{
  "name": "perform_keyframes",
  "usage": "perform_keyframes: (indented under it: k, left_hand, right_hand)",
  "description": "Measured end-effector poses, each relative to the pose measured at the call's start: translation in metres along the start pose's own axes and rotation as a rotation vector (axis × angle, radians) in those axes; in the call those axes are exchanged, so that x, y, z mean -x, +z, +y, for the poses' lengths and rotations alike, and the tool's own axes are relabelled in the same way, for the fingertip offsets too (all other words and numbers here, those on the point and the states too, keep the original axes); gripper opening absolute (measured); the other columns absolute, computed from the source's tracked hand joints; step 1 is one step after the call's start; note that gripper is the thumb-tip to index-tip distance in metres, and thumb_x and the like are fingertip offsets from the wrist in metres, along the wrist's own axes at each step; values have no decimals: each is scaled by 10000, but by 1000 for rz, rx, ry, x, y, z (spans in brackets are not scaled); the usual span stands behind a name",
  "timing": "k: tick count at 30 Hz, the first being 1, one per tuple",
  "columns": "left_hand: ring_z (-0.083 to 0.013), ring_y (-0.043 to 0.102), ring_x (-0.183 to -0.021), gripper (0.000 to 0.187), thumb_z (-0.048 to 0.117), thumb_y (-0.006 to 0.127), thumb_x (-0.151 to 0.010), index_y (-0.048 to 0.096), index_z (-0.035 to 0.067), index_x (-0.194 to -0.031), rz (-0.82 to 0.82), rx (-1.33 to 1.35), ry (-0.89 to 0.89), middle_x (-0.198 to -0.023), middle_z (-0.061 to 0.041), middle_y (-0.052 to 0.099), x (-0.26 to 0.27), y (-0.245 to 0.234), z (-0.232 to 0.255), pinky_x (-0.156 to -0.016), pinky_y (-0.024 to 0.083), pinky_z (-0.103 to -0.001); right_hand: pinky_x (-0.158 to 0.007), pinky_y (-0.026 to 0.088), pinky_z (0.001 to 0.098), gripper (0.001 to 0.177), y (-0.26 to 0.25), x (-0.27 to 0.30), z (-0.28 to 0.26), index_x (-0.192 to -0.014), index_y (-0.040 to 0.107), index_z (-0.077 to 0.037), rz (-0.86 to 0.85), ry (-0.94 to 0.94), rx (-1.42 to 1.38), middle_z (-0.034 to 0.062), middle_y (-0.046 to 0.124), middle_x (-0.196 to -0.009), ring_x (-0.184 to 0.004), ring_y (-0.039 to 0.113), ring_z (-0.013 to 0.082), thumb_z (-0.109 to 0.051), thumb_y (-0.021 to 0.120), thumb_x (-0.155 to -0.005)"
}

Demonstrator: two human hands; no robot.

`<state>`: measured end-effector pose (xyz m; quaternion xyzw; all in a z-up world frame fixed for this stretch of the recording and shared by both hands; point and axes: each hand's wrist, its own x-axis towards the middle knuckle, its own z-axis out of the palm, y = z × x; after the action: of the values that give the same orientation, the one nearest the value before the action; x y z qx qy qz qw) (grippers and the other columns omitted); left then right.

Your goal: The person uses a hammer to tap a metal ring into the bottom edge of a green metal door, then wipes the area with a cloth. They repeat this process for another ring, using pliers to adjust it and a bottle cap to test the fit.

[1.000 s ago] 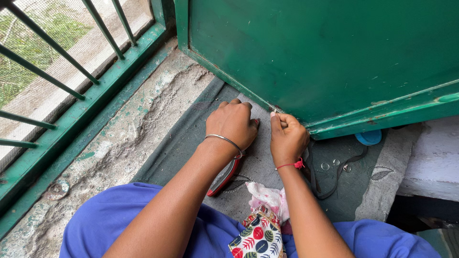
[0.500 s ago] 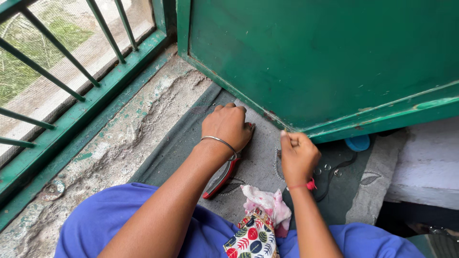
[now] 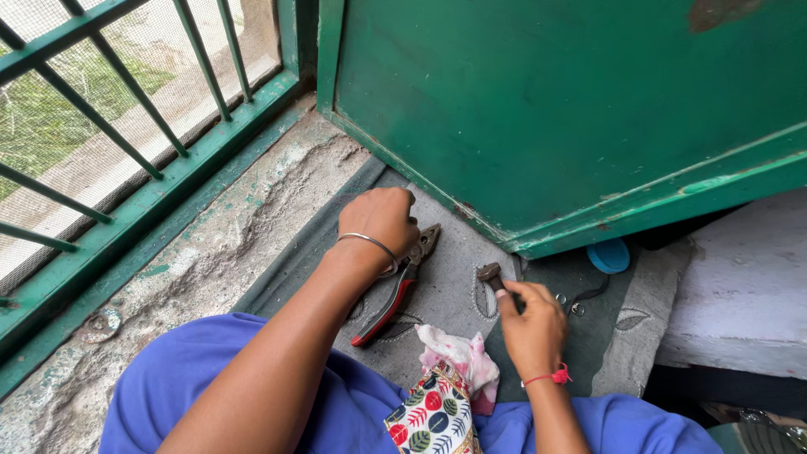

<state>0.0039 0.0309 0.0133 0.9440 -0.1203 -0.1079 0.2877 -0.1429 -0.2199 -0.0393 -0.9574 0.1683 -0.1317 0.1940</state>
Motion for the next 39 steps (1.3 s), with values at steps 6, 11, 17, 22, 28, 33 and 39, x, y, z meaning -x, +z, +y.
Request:
perform_keyframes:
  k: [6, 11, 17, 22, 28, 33, 39]
  left_hand:
    - [-405, 694, -954, 204, 229, 735, -812, 760, 100, -967, 43, 15, 13, -976, -210, 725, 7, -7, -5, -812, 550, -502]
    - [-398, 696, -956, 194, 244, 733, -827, 761, 86, -935, 40, -7, 39, -967, -203, 732, 9, -8, -5, -814, 550, -503]
    - [-399, 698, -948, 185, 228, 731, -816, 753, 85, -932, 68, -3, 35, -979, -200, 732, 8, -13, -4, -806, 553, -508]
    - [-396, 694, -959, 205, 244, 729, -817, 743, 66, -918, 107, 18, 116, -959, -199, 737, 10, -11, -1, -809, 545, -522]
    - [-348, 720, -990, 398, 392, 724, -814, 742, 97, -1081, -29, 279, 247, -1057, -177, 755, 13, -8, 5, -856, 558, -458]
    - [-314, 705, -1080, 823, 474, 827, -754, 573, -18, -1362, -273, 615, 554, -1188, -222, 704, 17, 12, 16, -928, 542, -372]
    - [-191, 731, -862, 441, 227, 742, -864, 706, -41, -1212, -142, 1111, 230, -998, -132, 775, -6, 18, 7, -751, 599, -325]
  right_hand:
    - [-799, 523, 457, 335, -11, 14, -9, -1069, 752, -85, 78, -222, 110, 132, 731, -1005, -915, 670, 385, -206, 784, -758]
    - [-646, 519, 400, 344, -18, 30, -8, -857, 788, -47, -280, 123, 46, 113, 703, -733, -640, 680, 267, -389, 781, -897]
    - [-533, 431, 256, 196, -13, 39, -15, -852, 770, 44, -481, 312, -593, 50, 718, -720, -608, 576, 72, -146, 809, -821]
    - [-603, 471, 194, 102, -47, 9, -18, -897, 723, 6, -136, 256, -818, 20, 731, -792, -670, 628, 51, -95, 739, -895]
    - [-611, 519, 226, 126, -52, 5, -66, -1030, 644, -8, 12, 204, -885, 17, 685, -890, -737, 639, 61, -124, 674, -992]
    - [-676, 530, 258, 136, -48, 9, -108, -1095, 629, -11, 108, 226, -1179, 60, 698, -991, -821, 649, 116, -145, 645, -1071]
    - [-1140, 446, 375, 370, -50, 12, -147, -1340, 624, 37, 6, -315, -651, 218, 587, -1458, -1353, 573, 261, -168, 670, -1035]
